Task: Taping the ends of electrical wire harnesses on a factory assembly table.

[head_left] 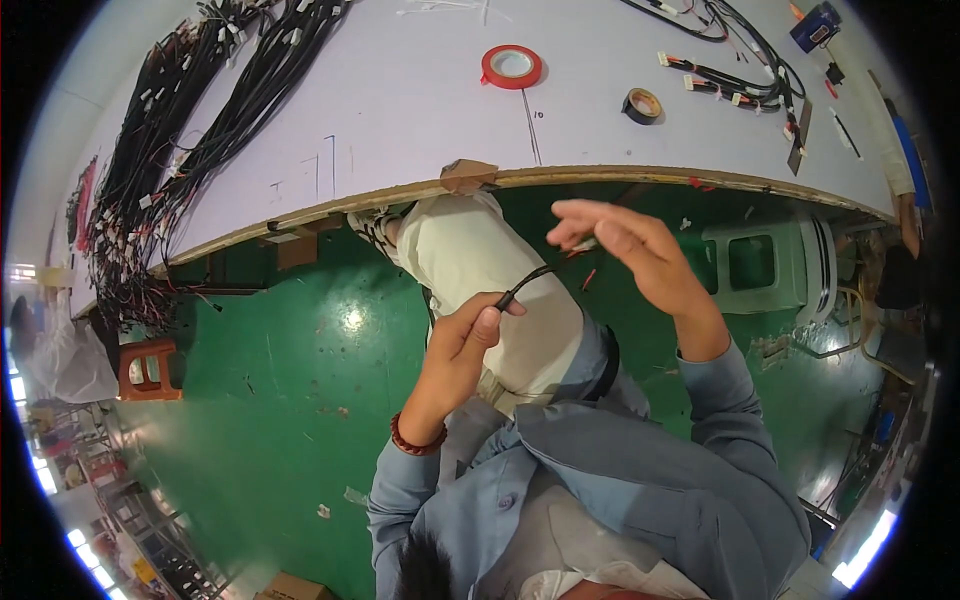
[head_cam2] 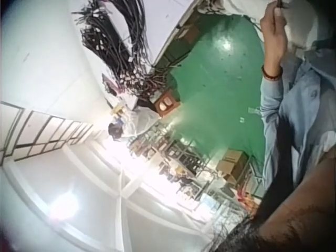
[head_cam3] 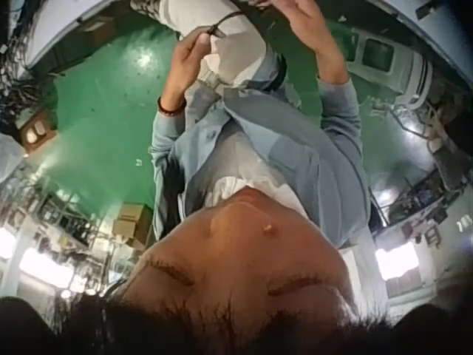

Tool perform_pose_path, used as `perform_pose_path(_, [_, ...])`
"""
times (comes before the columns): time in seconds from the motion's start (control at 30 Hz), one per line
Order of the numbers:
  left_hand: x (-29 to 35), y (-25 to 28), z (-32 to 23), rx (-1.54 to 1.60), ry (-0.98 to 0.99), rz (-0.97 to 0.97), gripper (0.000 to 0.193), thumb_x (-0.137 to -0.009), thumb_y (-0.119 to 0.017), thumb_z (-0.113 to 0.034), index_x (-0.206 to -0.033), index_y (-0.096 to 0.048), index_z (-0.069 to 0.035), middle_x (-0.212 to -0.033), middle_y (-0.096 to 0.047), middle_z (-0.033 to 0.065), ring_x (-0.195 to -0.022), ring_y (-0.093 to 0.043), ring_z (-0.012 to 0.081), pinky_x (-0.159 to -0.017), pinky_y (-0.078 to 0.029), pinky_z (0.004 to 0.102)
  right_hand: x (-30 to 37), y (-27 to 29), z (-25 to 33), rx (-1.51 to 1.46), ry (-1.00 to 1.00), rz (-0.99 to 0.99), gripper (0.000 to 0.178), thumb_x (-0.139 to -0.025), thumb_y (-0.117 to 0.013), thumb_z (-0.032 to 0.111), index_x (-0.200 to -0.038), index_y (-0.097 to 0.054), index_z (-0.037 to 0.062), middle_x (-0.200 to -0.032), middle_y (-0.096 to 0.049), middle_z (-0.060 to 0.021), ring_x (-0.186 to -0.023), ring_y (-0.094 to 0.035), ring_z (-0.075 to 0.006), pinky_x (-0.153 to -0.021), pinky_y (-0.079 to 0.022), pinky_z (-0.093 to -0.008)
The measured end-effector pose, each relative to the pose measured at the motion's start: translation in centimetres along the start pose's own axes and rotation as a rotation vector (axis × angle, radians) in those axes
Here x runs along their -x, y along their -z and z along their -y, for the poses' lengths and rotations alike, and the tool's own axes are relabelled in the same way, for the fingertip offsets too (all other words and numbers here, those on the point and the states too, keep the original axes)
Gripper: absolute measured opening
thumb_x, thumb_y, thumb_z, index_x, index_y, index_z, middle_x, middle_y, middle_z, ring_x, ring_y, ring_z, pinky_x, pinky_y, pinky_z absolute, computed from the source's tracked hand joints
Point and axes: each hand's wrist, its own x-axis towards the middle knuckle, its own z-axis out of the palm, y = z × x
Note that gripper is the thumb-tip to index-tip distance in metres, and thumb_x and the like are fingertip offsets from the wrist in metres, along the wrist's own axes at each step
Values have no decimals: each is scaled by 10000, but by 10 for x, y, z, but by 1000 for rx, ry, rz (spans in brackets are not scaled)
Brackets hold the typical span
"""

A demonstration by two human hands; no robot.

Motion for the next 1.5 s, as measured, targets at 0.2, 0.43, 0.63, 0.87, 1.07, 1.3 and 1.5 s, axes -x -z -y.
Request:
perform_pose_path(0.2, [11,8,-1,55,34,-30,339,-978,-423,-279,-1027,-589,13,-634,-345,-67,-581,-288,44,-524,-249,203,4,-11,-2,-37,102,-167,315,-954,-432,191,-1091,-590,-44,-921,-617,-95,-856,-558,-142,-809,-437,-284])
perform_pose_path(0.43, [21,-12,6,-227,-3,-189,221,-911,-502,-146,-1076,-554,-8,-802,-610,102,-725,-578,236,-664,-443,330,18,-87,-30,-321,-232,-44,270,-925,-491,183,-1045,-615,-24,-972,-625,-59,-853,-552,-110,-773,-437,-241])
perform_pose_path(0.63, [30,-14,45,-494,-194,-197,265,-759,-661,-104,-1000,-572,-37,-833,-624,140,-816,-573,341,-693,-451,400,32,-87,-41,110,-94,-384,261,-965,-451,244,-854,-556,33,-899,-614,-80,-916,-589,-193,-847,-445,-322])
perform_pose_path(0.87, [72,60,102,-749,-76,-325,169,-706,-691,-74,-868,-654,-44,-835,-649,105,-824,-597,288,-776,-447,385,48,18,-80,-1159,198,-382,329,-943,-462,333,-1073,-539,40,-796,-527,-36,-813,-496,-172,-842,-428,-339])
perform_pose_path(1.07, [64,39,85,-556,28,-40,151,-794,-643,-136,-910,-641,-40,-776,-621,150,-680,-583,334,-612,-459,385,48,-90,-87,-1308,-323,-504,299,-950,-441,382,-925,-526,96,-626,-377,10,-642,-427,-148,-763,-402,-327])
perform_pose_path(1.3, [91,28,54,-840,-185,63,69,-779,-624,-110,-785,-592,-49,-628,-556,144,-574,-543,337,-512,-410,415,28,-87,-89,-1493,-520,-569,389,-958,-420,390,-629,-369,187,-487,-208,59,-402,-197,-89,-423,-185,-260])
perform_pose_path(1.5, [105,28,20,-986,-92,119,81,-774,-629,-106,-743,-573,-56,-591,-538,133,-540,-537,320,-493,-393,407,21,-38,-111,-1382,-488,-815,394,-962,-408,336,-602,-340,190,-477,-194,59,-388,-168,-90,-392,-164,-260])
